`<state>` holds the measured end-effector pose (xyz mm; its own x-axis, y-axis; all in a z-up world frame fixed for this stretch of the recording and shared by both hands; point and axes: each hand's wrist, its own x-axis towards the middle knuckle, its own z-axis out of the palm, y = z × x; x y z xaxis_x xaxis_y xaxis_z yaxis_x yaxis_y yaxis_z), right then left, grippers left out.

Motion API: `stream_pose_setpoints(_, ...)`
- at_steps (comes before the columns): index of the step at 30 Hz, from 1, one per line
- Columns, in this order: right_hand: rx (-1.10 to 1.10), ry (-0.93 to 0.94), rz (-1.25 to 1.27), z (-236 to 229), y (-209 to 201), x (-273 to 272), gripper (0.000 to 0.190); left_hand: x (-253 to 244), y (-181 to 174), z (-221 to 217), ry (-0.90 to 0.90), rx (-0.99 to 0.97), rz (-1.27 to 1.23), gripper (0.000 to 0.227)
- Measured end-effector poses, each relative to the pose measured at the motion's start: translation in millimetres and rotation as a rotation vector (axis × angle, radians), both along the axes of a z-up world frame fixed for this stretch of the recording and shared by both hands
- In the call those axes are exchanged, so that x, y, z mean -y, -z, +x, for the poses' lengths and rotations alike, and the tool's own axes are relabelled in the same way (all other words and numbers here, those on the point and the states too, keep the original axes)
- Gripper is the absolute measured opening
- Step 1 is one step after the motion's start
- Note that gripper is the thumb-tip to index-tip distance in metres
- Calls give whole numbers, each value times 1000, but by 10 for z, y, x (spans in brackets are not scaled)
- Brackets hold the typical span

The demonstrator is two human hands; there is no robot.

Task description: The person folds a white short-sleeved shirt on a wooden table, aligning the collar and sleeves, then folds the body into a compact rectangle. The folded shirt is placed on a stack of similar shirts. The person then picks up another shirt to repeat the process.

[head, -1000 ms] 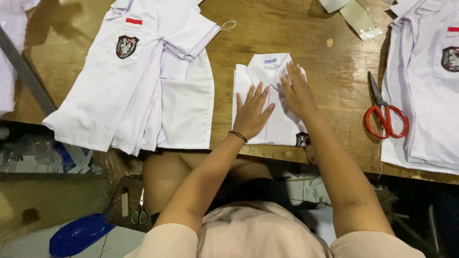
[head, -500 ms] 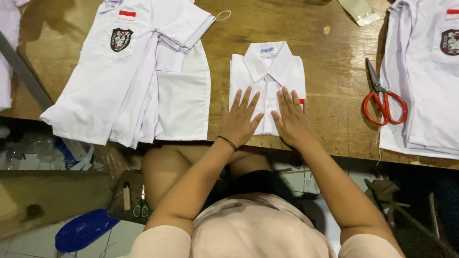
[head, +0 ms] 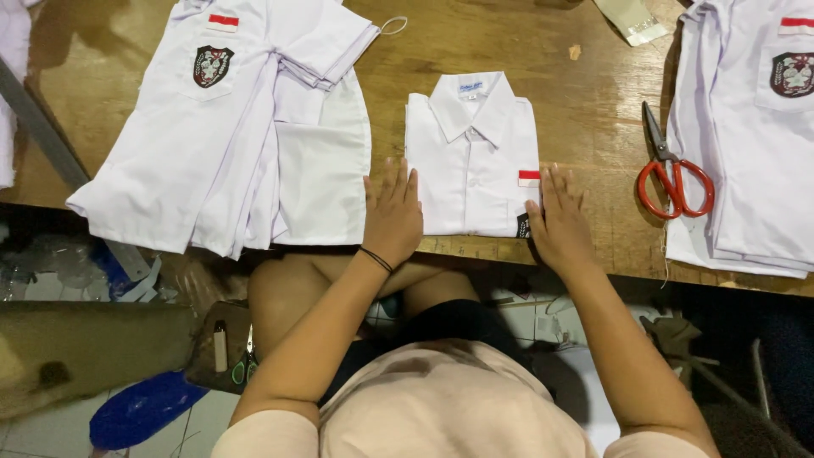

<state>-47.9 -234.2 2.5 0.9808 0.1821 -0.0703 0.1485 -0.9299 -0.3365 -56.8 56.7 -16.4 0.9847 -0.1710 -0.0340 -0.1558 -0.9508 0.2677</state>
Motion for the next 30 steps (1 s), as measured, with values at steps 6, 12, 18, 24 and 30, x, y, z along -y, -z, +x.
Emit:
stream_pose_setpoints(6,39,-165,21,-76,-135,-574,62,441,-292,26,177,89,-203,57)
stream_pose_setpoints(12,-45,-166,-136,-20,7,-578,70,413,-76,145,184,-55,-120,74)
stream_pose_setpoints(18,-85,-96,-127,27,-69,-298,73,155,-101,161,55,-129,-1,80)
stream_pose_setpoints(24,67,57,39,171,-190,-333,66,174,-174,365,-76,27,-71,73)
stream_pose_setpoints(30,49,-59,103,611,-411,-859,65,581,-148,848,91,187,-253,67)
